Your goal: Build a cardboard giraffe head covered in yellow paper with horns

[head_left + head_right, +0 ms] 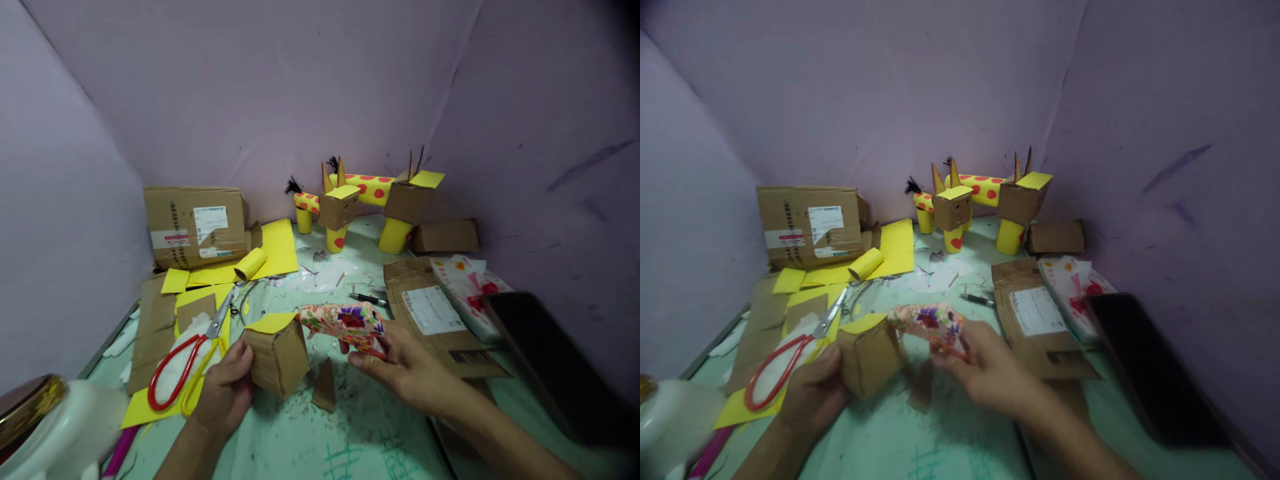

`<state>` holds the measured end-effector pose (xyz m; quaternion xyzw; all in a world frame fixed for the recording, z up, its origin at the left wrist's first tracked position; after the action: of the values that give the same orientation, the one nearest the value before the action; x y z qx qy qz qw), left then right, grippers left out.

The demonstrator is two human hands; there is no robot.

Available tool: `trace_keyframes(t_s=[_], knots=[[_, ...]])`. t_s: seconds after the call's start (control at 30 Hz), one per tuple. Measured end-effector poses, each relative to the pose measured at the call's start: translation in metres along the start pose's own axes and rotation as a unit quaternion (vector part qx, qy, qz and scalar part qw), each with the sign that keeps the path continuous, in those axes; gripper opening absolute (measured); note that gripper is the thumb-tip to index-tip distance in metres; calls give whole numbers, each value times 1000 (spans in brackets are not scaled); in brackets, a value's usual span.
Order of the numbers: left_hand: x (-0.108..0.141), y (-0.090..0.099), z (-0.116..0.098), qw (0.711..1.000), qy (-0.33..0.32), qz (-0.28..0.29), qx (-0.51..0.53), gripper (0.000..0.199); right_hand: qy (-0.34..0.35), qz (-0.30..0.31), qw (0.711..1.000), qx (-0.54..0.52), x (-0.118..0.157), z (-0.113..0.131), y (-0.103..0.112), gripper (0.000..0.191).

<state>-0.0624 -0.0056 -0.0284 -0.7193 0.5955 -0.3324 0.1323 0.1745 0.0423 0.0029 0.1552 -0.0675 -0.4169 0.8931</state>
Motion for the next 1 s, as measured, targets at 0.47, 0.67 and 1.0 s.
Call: trace_keyframes(t_s=[0.47, 0.67, 1.0], knots=[[-1, -1, 0, 1000, -1, -3, -28, 27, 8, -14, 1000, -2, 2, 8, 1, 7], [-2, 0, 1, 1000, 8, -7, -29, 33, -17, -25, 1000, 5, 3, 11, -1, 12], [0, 0, 4, 997, 7, -1, -73, 42, -33, 2, 999, -37, 6, 11, -2, 9]])
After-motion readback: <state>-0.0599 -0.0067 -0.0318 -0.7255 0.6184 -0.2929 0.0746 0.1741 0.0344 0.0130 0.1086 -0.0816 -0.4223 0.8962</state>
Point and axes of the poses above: each hand's wrist, its own x-axis away from the middle knuckle, its own y-axis out of the back of the hand, z = x × y, the point moved 1 cm from there along -x, towards the middle knuckle, and after that the axes turned 8 degrees about z, right-handed, at the moved point
